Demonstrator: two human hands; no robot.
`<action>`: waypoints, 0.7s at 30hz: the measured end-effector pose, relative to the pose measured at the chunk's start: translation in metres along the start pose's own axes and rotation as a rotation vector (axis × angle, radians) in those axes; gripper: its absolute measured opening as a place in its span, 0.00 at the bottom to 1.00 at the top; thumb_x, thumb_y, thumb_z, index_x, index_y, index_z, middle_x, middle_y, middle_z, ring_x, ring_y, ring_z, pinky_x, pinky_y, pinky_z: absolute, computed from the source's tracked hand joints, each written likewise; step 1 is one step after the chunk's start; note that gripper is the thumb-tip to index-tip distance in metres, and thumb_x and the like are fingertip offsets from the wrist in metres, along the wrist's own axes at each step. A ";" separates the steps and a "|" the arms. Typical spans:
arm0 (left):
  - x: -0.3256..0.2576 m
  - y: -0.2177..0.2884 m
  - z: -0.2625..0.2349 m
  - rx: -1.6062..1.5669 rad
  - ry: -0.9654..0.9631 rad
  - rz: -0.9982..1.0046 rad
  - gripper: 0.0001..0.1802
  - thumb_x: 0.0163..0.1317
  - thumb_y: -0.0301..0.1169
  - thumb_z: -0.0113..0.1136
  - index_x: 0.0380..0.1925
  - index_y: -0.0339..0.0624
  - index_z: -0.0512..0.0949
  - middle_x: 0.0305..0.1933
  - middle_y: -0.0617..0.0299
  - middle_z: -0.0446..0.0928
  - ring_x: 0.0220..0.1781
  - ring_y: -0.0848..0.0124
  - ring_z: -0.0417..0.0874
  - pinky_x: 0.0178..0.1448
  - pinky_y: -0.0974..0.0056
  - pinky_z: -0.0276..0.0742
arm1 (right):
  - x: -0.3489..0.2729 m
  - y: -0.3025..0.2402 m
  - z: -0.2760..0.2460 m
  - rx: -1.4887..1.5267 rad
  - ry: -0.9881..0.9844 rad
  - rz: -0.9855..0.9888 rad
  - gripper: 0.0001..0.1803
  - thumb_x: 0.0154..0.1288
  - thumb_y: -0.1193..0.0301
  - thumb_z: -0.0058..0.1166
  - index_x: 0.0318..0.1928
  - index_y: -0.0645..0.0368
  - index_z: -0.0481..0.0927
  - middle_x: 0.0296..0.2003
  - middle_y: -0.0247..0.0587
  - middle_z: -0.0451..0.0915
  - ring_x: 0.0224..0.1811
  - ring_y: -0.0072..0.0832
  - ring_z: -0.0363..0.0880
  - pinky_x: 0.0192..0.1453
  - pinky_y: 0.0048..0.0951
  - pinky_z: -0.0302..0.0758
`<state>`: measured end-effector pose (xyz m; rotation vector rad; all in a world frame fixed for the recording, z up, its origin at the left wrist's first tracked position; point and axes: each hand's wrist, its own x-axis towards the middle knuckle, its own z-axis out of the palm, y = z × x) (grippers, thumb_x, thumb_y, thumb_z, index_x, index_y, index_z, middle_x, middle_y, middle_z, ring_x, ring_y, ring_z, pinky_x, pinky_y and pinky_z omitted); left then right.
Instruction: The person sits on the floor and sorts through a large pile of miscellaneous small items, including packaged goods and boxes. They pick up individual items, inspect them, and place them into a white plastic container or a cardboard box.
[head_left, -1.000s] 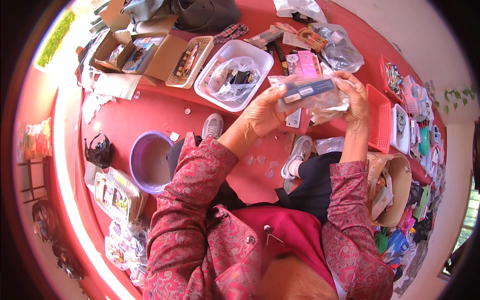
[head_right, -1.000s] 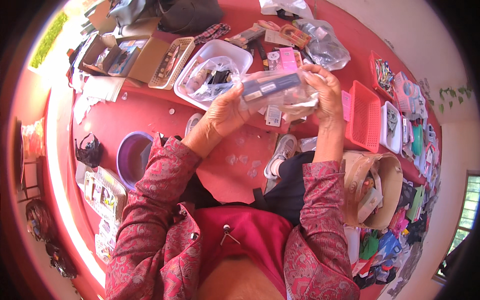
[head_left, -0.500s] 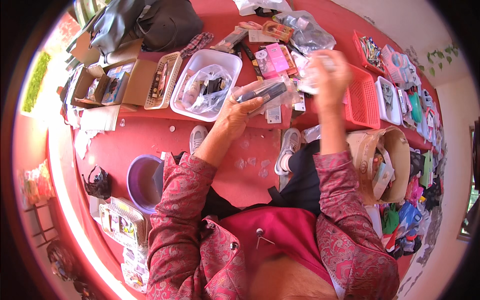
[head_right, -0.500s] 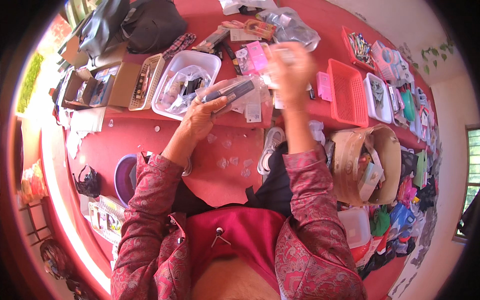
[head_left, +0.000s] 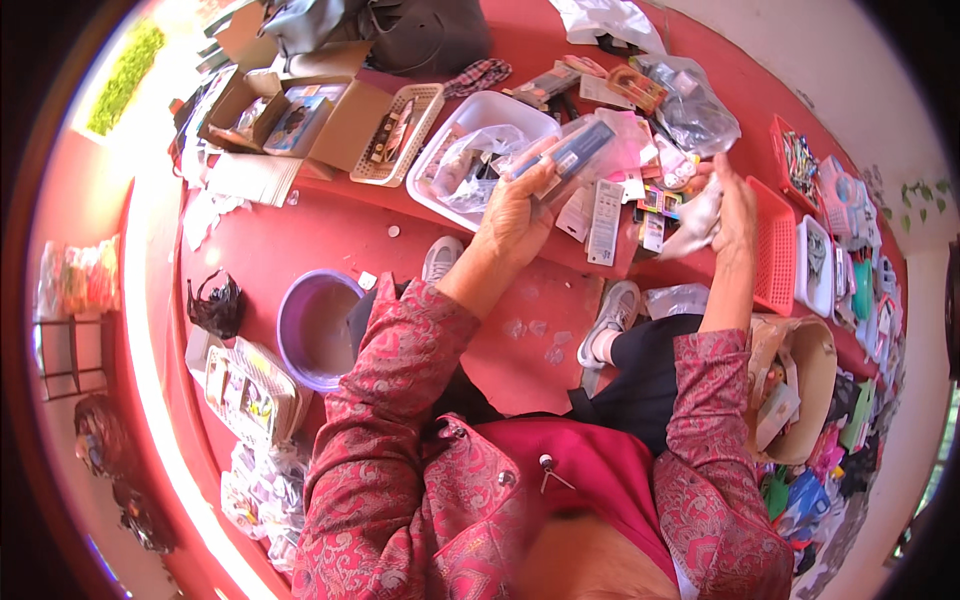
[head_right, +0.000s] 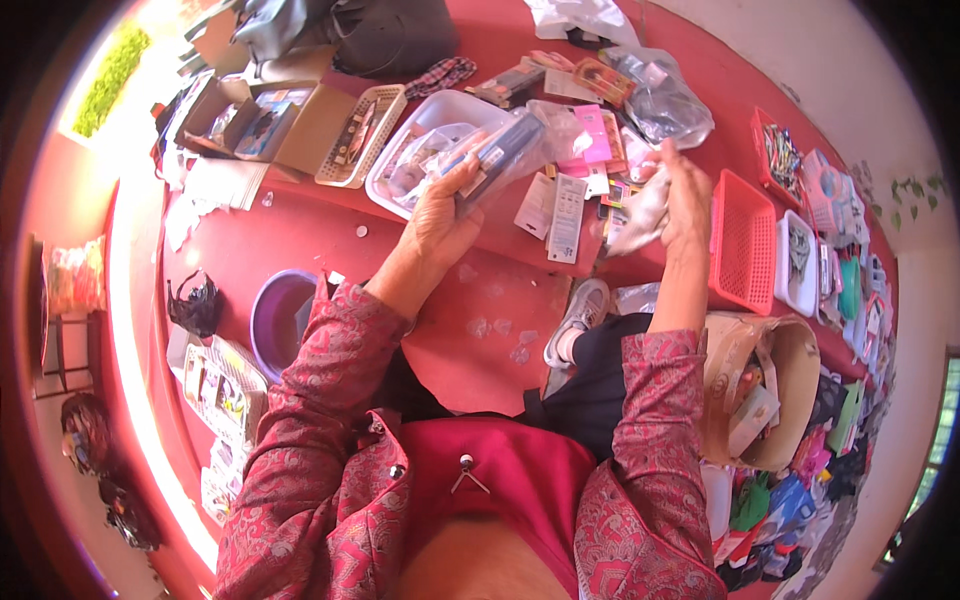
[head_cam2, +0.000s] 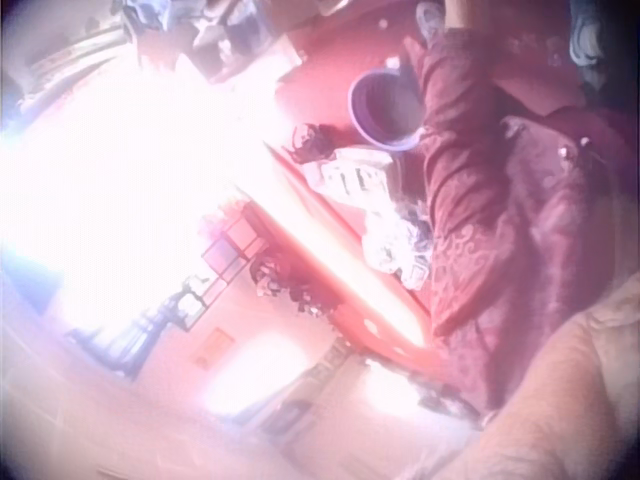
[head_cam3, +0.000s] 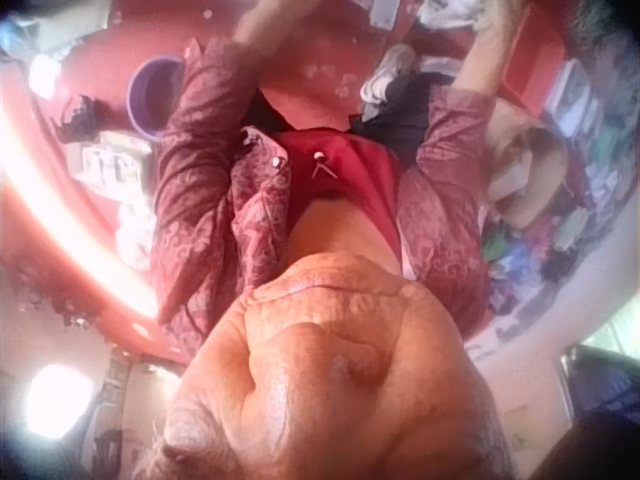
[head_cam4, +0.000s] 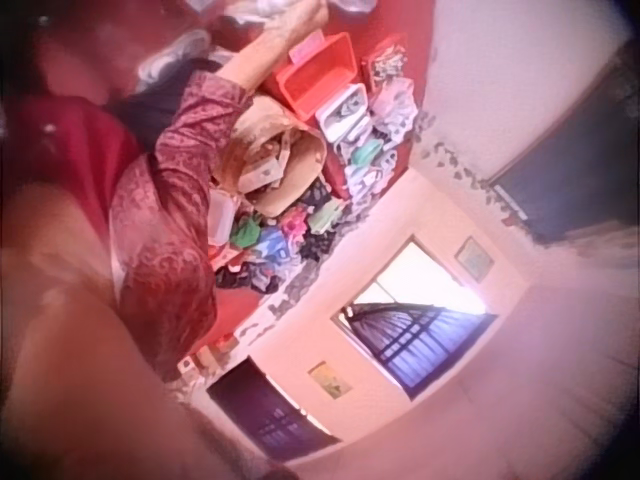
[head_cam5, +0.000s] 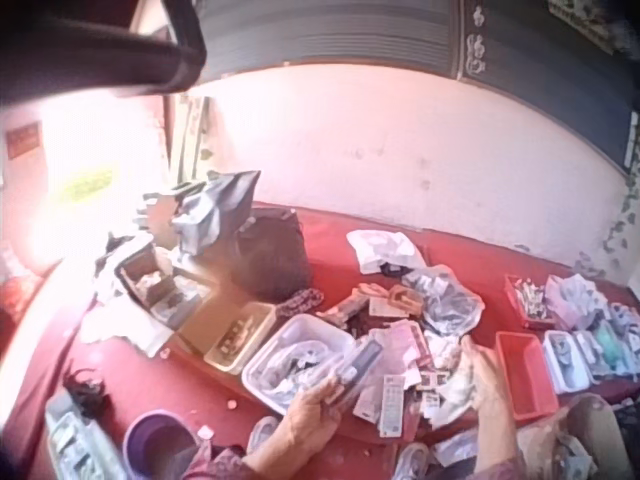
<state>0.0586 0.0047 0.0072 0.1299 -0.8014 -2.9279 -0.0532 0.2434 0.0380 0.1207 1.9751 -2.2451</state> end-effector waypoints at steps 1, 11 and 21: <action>0.000 0.000 -0.001 -0.065 0.022 -0.007 0.22 0.59 0.34 0.51 0.52 0.38 0.66 0.54 0.56 0.70 0.54 0.66 0.72 0.57 0.63 0.68 | -0.012 -0.001 0.014 -0.005 -0.126 0.099 0.19 0.58 0.58 0.54 0.34 0.64 0.77 0.26 0.41 0.77 0.23 0.23 0.76 0.23 0.25 0.75; 0.011 -0.023 -0.011 -0.266 -0.075 -0.115 0.17 0.61 0.32 0.49 0.49 0.38 0.67 0.47 0.57 0.72 0.50 0.65 0.75 0.56 0.62 0.71 | -0.079 0.006 0.123 -0.437 -0.130 -0.992 0.10 0.54 0.67 0.57 0.31 0.58 0.72 0.24 0.38 0.73 0.24 0.28 0.75 0.25 0.27 0.70; -0.003 0.003 0.000 -0.330 0.049 -0.247 0.17 0.59 0.27 0.51 0.47 0.32 0.67 0.48 0.51 0.73 0.49 0.59 0.76 0.49 0.59 0.79 | 0.013 -0.009 0.046 -0.725 0.671 -1.140 0.11 0.54 0.68 0.57 0.27 0.63 0.73 0.28 0.42 0.73 0.30 0.32 0.73 0.34 0.32 0.70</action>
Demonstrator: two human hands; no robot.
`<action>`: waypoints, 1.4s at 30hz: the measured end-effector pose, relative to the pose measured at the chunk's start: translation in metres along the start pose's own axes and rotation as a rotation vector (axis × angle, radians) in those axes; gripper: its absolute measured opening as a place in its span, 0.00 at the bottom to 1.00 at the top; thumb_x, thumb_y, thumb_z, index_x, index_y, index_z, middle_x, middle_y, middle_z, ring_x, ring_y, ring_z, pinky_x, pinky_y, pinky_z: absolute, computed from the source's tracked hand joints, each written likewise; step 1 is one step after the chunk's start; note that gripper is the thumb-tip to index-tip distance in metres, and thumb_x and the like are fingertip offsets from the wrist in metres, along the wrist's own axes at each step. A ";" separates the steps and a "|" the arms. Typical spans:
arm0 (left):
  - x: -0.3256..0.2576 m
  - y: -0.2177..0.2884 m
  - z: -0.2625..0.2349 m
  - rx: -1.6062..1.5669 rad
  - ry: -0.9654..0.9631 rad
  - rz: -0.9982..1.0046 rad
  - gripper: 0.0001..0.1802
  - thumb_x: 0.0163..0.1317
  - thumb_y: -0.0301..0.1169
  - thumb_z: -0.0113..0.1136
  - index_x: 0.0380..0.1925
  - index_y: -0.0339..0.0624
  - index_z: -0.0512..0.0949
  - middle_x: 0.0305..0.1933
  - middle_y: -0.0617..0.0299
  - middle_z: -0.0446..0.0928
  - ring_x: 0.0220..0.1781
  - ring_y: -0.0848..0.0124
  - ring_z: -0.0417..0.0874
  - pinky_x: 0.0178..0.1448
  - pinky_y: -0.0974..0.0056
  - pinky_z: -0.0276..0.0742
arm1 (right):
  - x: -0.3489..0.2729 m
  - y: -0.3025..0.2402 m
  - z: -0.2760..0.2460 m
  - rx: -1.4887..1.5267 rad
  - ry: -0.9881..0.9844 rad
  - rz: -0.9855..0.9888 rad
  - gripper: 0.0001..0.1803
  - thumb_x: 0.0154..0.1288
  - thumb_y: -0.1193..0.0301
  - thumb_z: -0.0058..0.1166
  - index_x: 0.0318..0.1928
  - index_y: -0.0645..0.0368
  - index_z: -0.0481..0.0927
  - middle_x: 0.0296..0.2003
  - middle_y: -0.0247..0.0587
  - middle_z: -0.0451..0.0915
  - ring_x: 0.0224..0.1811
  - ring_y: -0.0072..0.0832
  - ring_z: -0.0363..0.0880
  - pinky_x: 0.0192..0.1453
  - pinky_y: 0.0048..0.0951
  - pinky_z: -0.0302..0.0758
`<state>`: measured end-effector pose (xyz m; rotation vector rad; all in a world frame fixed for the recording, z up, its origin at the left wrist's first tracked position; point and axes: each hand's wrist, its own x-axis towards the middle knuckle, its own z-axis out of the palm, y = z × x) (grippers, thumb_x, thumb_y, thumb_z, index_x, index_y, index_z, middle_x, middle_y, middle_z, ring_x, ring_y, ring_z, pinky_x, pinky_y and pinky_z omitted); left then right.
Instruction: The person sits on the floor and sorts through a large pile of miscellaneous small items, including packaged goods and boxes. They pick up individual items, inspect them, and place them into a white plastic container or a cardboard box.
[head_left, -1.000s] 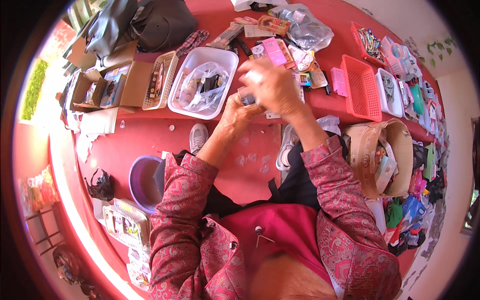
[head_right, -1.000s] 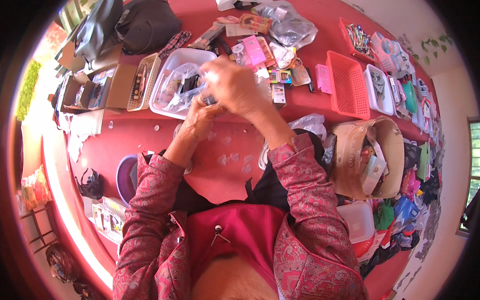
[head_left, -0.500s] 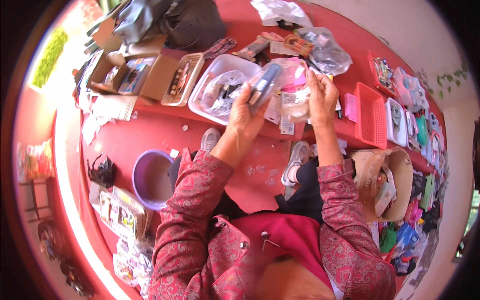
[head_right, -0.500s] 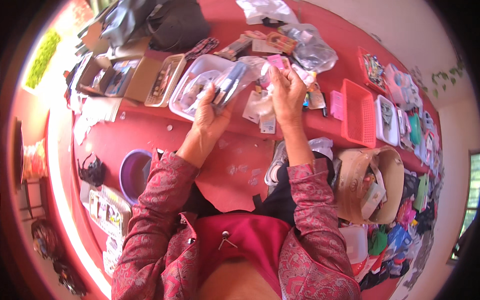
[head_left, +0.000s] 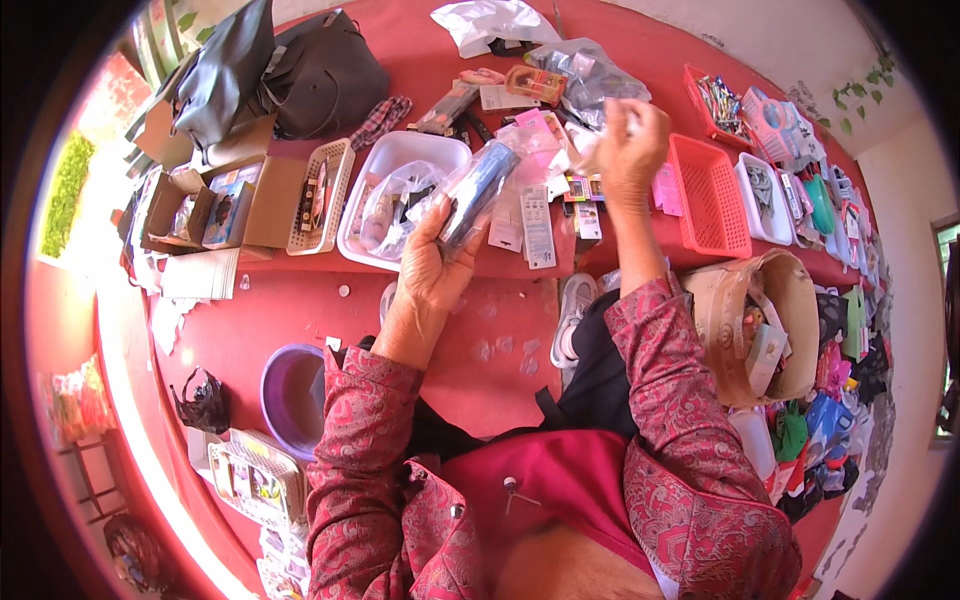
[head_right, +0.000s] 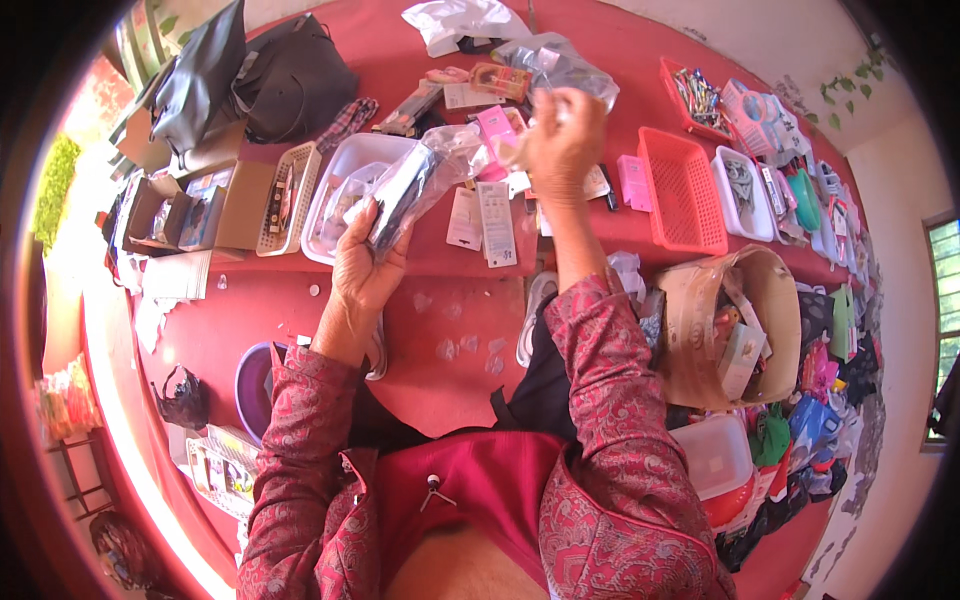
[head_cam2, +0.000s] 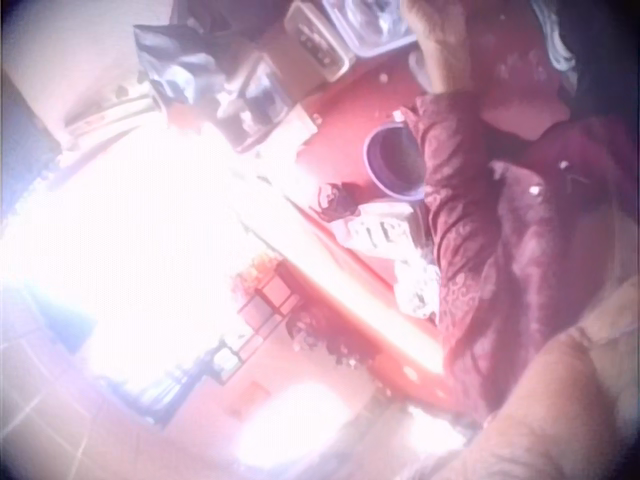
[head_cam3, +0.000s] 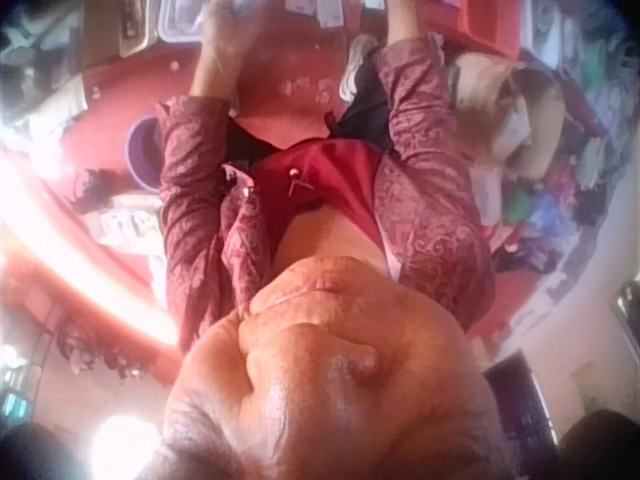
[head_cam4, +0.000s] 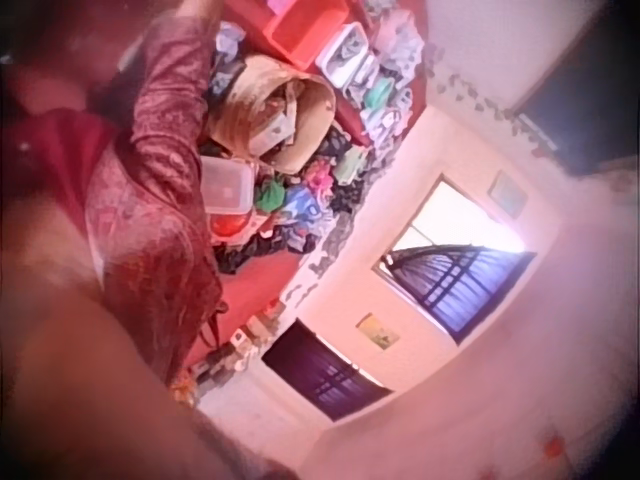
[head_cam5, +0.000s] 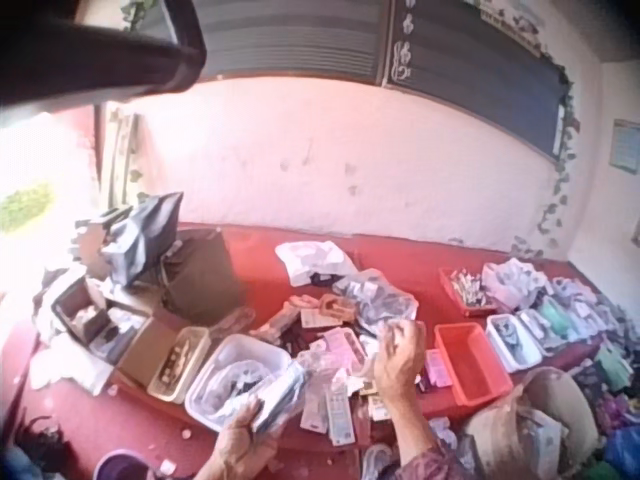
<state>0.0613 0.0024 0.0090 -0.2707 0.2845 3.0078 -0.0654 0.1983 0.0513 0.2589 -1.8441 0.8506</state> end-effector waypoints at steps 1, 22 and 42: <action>0.001 -0.002 0.003 0.054 0.025 0.031 0.18 0.59 0.27 0.52 0.49 0.34 0.67 0.49 0.53 0.72 0.50 0.61 0.75 0.49 0.60 0.78 | 0.001 0.016 -0.001 0.083 0.024 0.113 0.14 0.57 0.63 0.55 0.27 0.63 0.74 0.25 0.41 0.74 0.25 0.27 0.73 0.28 0.28 0.71; -0.006 -0.019 0.006 0.652 -0.150 0.052 0.20 0.54 0.25 0.56 0.49 0.33 0.68 0.53 0.50 0.69 0.54 0.61 0.72 0.56 0.59 0.71 | -0.017 -0.052 -0.016 0.582 -0.525 0.299 0.04 0.52 0.73 0.57 0.28 0.58 0.76 0.22 0.35 0.75 0.21 0.21 0.72 0.26 0.23 0.69; 0.006 -0.039 -0.015 0.512 0.258 0.260 0.23 0.55 0.27 0.55 0.52 0.38 0.66 0.47 0.58 0.72 0.47 0.70 0.73 0.52 0.67 0.67 | -0.069 -0.009 0.005 1.257 -0.978 1.681 0.13 0.56 0.68 0.55 0.40 0.60 0.74 0.36 0.40 0.78 0.35 0.30 0.79 0.39 0.34 0.79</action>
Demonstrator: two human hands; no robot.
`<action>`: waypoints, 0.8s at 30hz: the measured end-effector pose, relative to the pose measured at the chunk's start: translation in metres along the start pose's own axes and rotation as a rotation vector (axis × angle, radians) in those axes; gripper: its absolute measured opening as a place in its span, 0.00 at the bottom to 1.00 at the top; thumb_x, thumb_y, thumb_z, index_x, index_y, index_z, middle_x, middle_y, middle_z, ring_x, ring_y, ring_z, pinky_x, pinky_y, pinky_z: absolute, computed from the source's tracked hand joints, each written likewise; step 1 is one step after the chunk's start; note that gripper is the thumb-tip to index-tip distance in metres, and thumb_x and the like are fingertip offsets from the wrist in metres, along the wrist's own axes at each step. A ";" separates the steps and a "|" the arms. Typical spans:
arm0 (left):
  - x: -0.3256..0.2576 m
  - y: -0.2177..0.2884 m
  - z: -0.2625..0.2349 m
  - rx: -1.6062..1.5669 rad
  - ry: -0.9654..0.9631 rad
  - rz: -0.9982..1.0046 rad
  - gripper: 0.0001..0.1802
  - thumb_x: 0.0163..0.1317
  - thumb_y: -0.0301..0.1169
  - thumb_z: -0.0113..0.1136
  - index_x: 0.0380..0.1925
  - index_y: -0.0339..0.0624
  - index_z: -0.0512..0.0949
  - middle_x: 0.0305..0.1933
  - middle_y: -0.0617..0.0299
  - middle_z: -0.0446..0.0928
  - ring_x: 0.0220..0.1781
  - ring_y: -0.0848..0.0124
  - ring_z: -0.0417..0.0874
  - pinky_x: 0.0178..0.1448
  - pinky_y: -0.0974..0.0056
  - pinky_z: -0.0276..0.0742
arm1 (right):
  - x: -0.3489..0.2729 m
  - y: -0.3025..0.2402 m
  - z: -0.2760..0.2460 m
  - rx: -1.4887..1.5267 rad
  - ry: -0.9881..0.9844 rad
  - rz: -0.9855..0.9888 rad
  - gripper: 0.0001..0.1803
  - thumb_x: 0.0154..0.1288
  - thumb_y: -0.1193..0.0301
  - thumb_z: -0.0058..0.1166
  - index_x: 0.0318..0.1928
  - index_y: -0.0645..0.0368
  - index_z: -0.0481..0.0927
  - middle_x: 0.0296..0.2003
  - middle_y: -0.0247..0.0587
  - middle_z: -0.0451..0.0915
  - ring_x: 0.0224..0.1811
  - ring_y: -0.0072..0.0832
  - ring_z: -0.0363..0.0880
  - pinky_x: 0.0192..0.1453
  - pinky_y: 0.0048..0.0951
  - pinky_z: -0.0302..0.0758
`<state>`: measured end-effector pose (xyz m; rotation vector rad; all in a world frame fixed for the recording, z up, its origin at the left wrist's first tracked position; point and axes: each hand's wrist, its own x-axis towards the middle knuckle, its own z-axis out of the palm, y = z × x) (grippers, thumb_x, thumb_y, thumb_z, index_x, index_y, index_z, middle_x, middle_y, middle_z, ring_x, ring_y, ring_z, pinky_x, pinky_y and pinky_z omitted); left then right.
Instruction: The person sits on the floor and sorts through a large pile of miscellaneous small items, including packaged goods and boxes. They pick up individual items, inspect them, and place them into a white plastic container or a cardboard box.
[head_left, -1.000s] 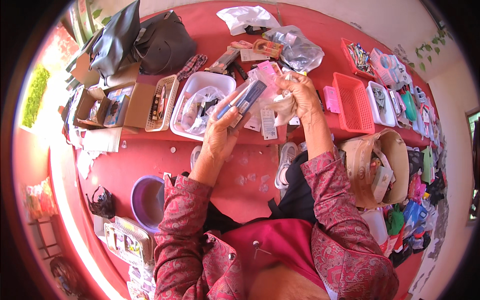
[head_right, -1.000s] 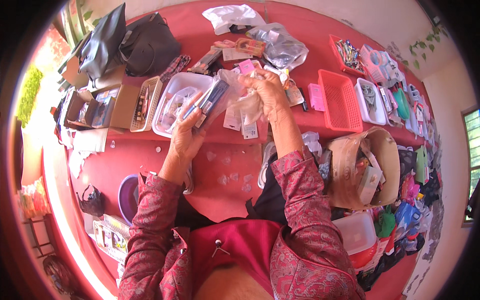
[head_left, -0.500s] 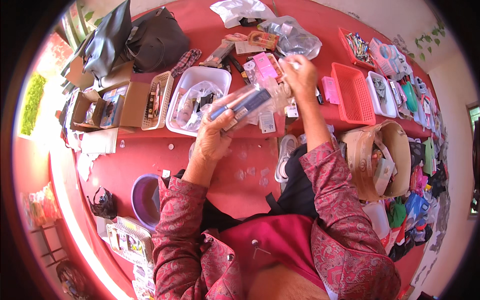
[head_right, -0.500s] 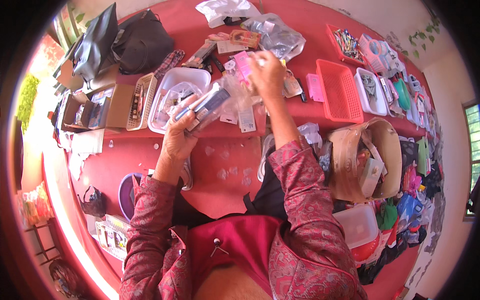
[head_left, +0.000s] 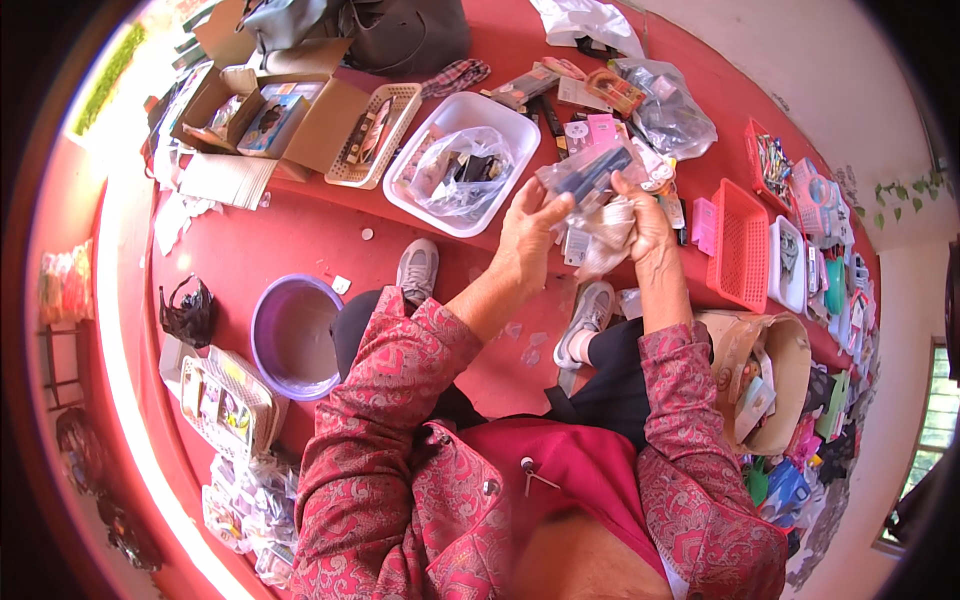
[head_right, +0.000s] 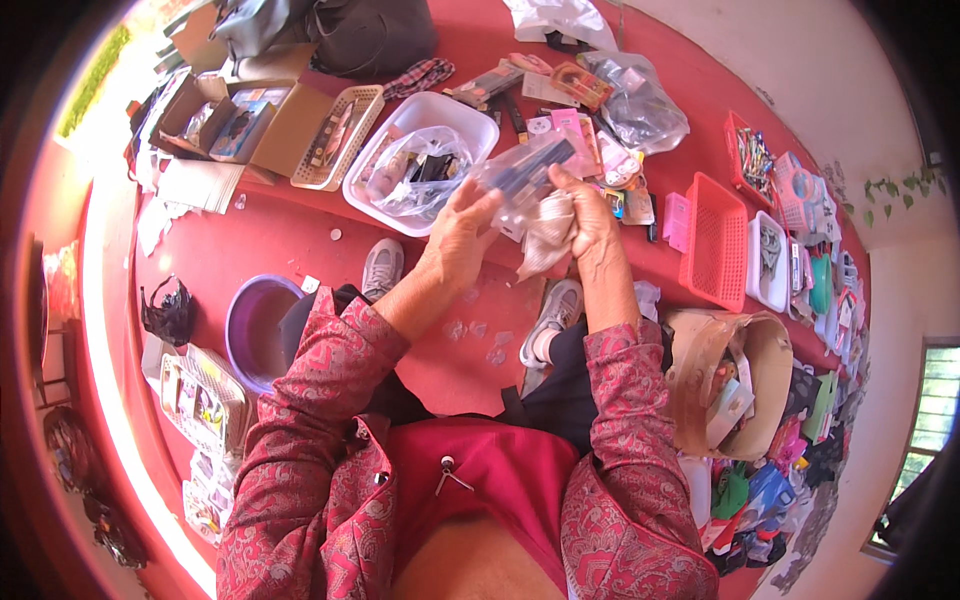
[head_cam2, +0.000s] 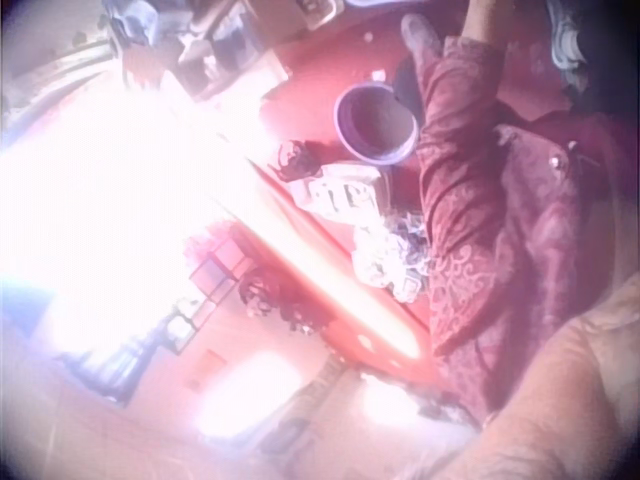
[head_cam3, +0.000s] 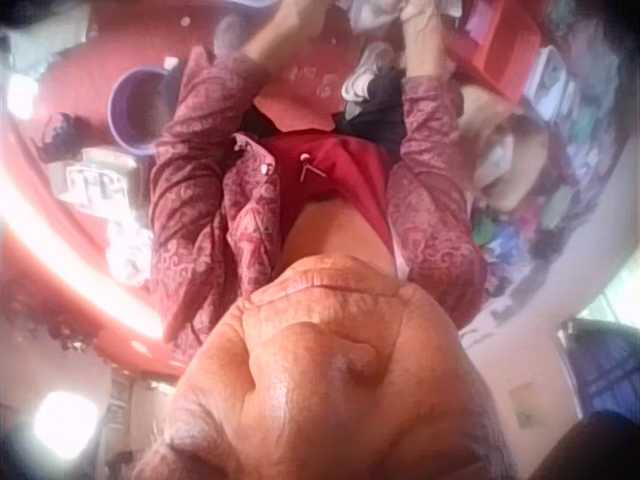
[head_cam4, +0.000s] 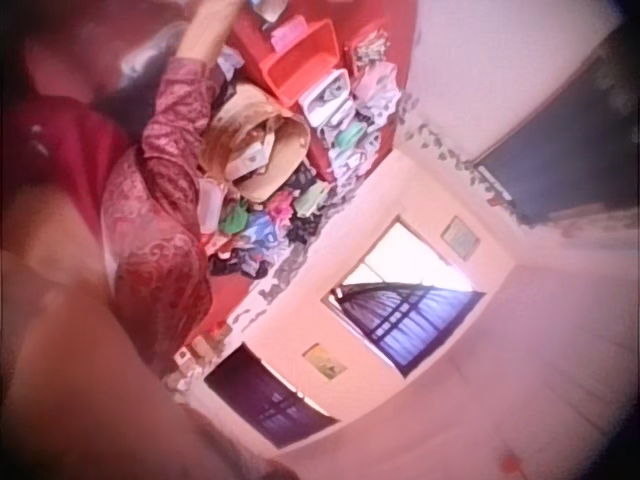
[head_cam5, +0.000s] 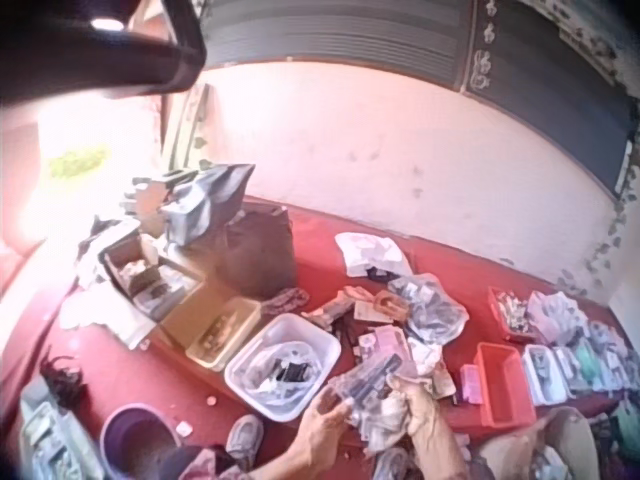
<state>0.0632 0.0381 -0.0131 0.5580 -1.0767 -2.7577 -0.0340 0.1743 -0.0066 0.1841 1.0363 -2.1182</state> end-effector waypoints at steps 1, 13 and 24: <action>0.006 -0.013 -0.011 0.146 0.186 0.018 0.22 0.54 0.28 0.55 0.50 0.39 0.68 0.47 0.59 0.72 0.46 0.70 0.73 0.49 0.68 0.68 | 0.005 -0.004 0.004 -0.038 0.017 -0.032 0.13 0.56 0.67 0.55 0.41 0.60 0.74 0.36 0.41 0.79 0.36 0.32 0.79 0.40 0.34 0.79; -0.066 -0.004 -0.031 1.827 -1.469 -0.222 0.16 0.49 0.39 0.56 0.32 0.39 0.80 0.37 0.52 0.78 0.44 0.58 0.79 0.45 0.57 0.74 | 0.177 0.069 0.036 -0.480 -0.088 0.523 0.10 0.47 0.68 0.60 0.29 0.58 0.76 0.24 0.35 0.78 0.24 0.28 0.75 0.34 0.29 0.73; -0.063 0.001 -0.034 1.852 -1.313 -0.020 0.09 0.49 0.33 0.54 0.28 0.42 0.80 0.35 0.54 0.80 0.40 0.61 0.81 0.40 0.59 0.75 | 0.253 0.084 0.028 -0.471 -0.065 0.414 0.09 0.54 0.70 0.50 0.19 0.57 0.69 0.12 0.36 0.68 0.08 0.31 0.66 0.14 0.34 0.68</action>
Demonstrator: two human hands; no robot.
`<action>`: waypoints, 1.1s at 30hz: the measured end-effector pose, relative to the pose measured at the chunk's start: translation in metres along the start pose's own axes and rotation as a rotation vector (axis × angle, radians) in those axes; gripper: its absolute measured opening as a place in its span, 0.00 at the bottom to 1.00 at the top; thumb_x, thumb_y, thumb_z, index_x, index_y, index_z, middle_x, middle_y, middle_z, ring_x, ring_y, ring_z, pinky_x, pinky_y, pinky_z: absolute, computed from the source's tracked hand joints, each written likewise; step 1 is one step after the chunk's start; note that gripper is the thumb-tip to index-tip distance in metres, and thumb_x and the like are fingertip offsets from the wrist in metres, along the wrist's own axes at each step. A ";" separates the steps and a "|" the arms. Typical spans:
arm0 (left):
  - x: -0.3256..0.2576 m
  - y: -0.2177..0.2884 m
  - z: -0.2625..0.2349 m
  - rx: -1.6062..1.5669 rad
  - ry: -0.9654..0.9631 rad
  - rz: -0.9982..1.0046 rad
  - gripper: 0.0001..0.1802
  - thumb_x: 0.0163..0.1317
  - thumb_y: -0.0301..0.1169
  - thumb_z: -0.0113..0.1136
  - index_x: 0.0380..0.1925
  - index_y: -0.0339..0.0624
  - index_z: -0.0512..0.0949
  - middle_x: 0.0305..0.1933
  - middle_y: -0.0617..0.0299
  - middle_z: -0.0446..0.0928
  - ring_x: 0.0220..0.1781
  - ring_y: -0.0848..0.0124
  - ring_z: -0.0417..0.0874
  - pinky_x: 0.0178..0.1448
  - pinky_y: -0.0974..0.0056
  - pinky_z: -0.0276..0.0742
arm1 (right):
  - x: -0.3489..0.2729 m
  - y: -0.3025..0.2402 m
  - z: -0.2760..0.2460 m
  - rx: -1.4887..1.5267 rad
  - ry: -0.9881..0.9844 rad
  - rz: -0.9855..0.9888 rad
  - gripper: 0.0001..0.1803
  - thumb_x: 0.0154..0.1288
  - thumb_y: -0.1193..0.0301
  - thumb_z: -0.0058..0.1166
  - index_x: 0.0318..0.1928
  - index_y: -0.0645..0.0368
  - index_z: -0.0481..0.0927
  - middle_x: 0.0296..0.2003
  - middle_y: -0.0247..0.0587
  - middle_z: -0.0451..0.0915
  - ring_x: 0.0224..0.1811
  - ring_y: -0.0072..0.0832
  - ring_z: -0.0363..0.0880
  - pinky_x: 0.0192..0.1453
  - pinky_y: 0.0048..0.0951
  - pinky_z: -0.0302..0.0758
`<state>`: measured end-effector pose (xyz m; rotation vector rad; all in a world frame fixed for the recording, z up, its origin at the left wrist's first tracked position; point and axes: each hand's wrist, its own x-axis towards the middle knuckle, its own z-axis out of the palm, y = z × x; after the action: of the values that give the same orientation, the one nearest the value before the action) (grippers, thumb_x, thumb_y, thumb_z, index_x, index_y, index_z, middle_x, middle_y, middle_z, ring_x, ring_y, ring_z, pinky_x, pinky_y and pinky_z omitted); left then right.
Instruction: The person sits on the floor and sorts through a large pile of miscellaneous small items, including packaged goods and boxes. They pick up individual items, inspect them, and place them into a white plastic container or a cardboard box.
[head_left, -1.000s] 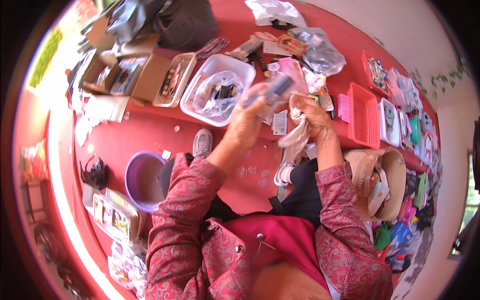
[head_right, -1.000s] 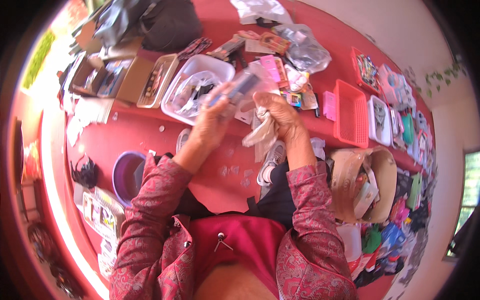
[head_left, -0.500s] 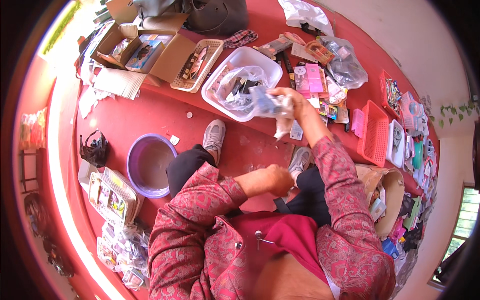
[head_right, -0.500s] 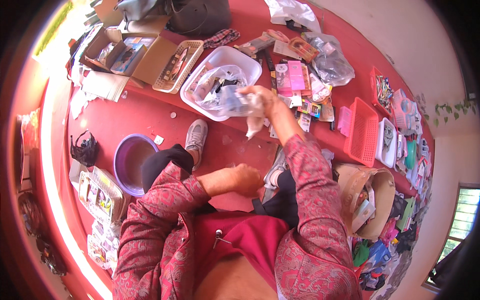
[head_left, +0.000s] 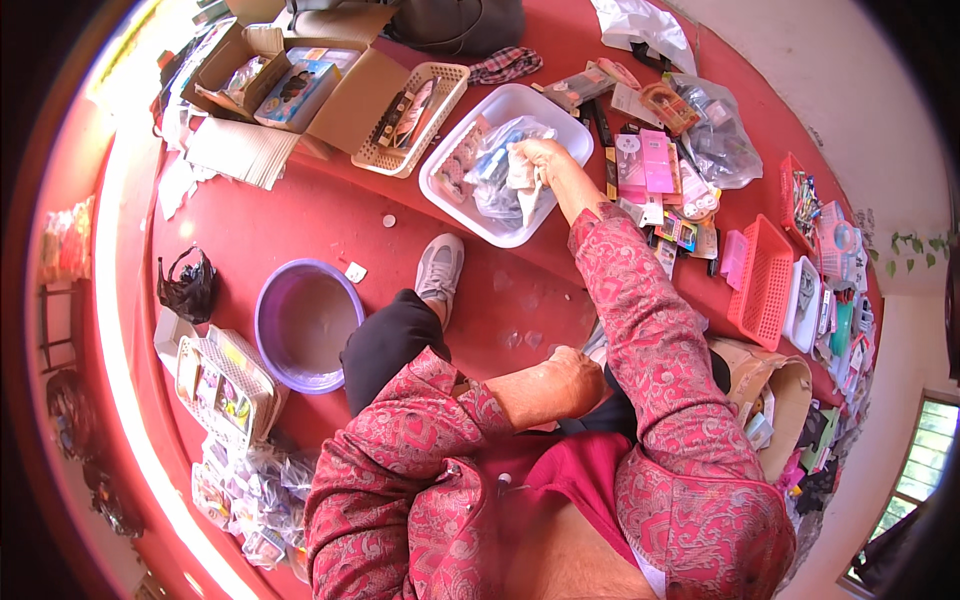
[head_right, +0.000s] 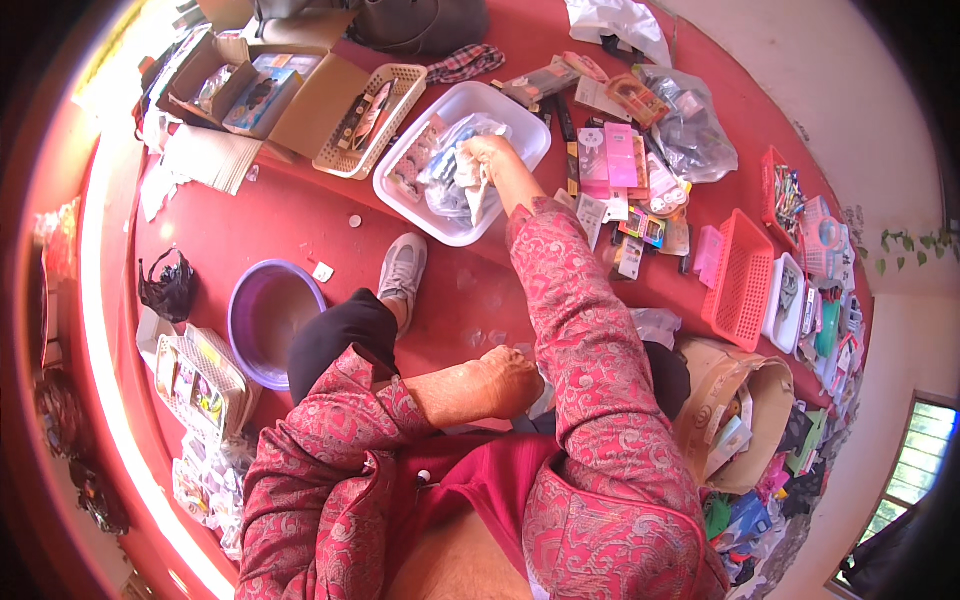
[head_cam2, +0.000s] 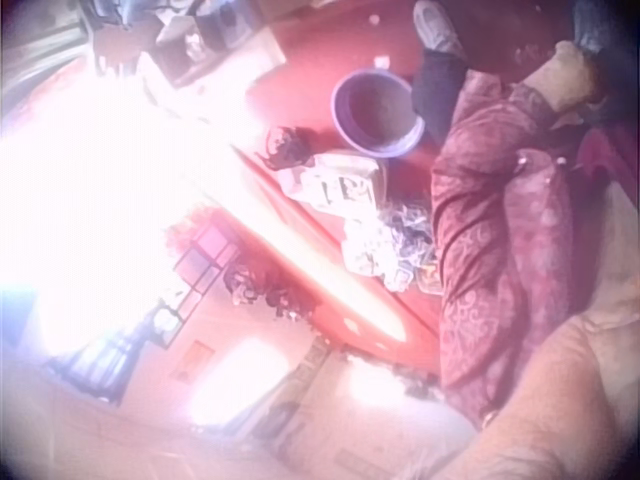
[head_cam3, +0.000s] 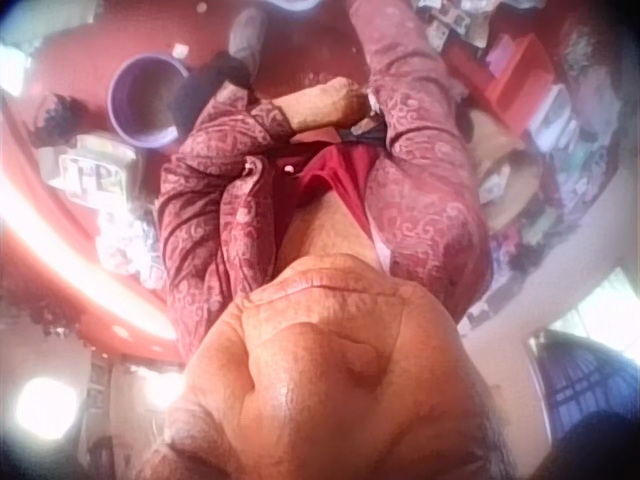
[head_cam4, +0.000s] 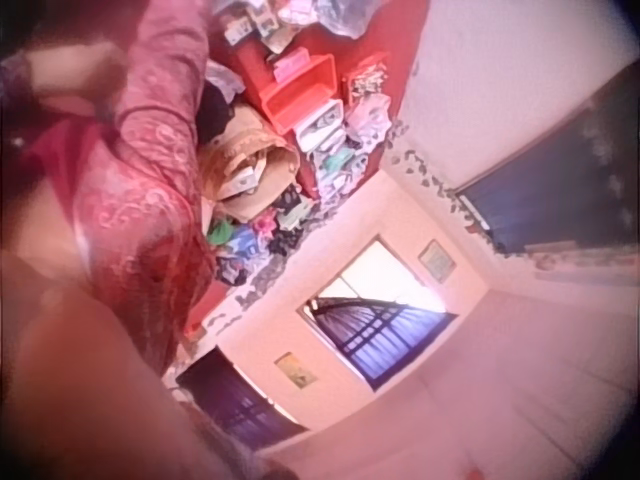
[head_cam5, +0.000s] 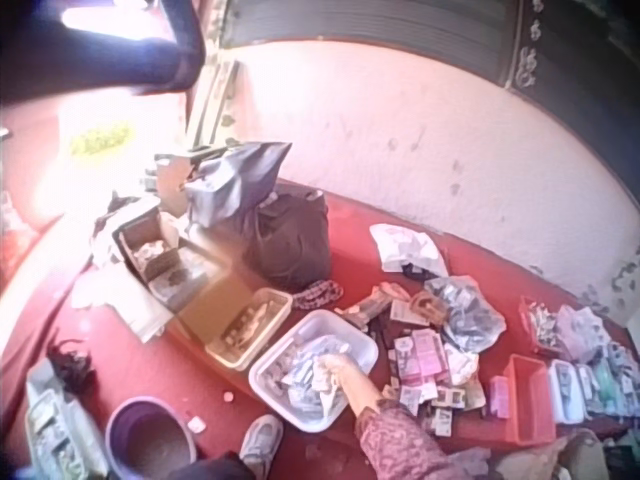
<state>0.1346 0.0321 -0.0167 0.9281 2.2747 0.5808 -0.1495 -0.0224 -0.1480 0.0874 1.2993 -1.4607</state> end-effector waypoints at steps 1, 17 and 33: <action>-0.001 0.000 -0.002 -0.002 -0.006 -0.003 0.10 0.49 0.33 0.54 0.28 0.42 0.80 0.35 0.54 0.80 0.40 0.62 0.81 0.40 0.59 0.75 | 0.000 0.002 0.000 -0.001 0.058 -0.005 0.10 0.54 0.70 0.51 0.19 0.56 0.68 0.12 0.35 0.67 0.08 0.30 0.65 0.14 0.34 0.68; -0.043 -0.077 -0.072 0.245 0.263 -0.830 0.13 0.52 0.30 0.49 0.36 0.43 0.79 0.44 0.46 0.75 0.42 0.59 0.80 0.40 0.60 0.77 | -0.048 -0.021 -0.020 -0.227 0.213 0.059 0.12 0.44 0.66 0.60 0.24 0.55 0.70 0.15 0.34 0.70 0.15 0.30 0.69 0.22 0.37 0.70; -0.009 -0.226 -0.040 -0.200 0.716 -0.885 0.16 0.52 0.30 0.43 0.34 0.31 0.77 0.39 0.42 0.76 0.43 0.42 0.75 0.51 0.52 0.69 | -0.028 -0.005 -0.038 -0.180 0.214 -0.142 0.09 0.50 0.69 0.52 0.19 0.58 0.71 0.13 0.37 0.70 0.11 0.30 0.67 0.16 0.34 0.63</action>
<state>0.0062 -0.1298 -0.1179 -0.5015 2.8199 0.7627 -0.1645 0.0220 -0.1407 0.0331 1.6341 -1.4768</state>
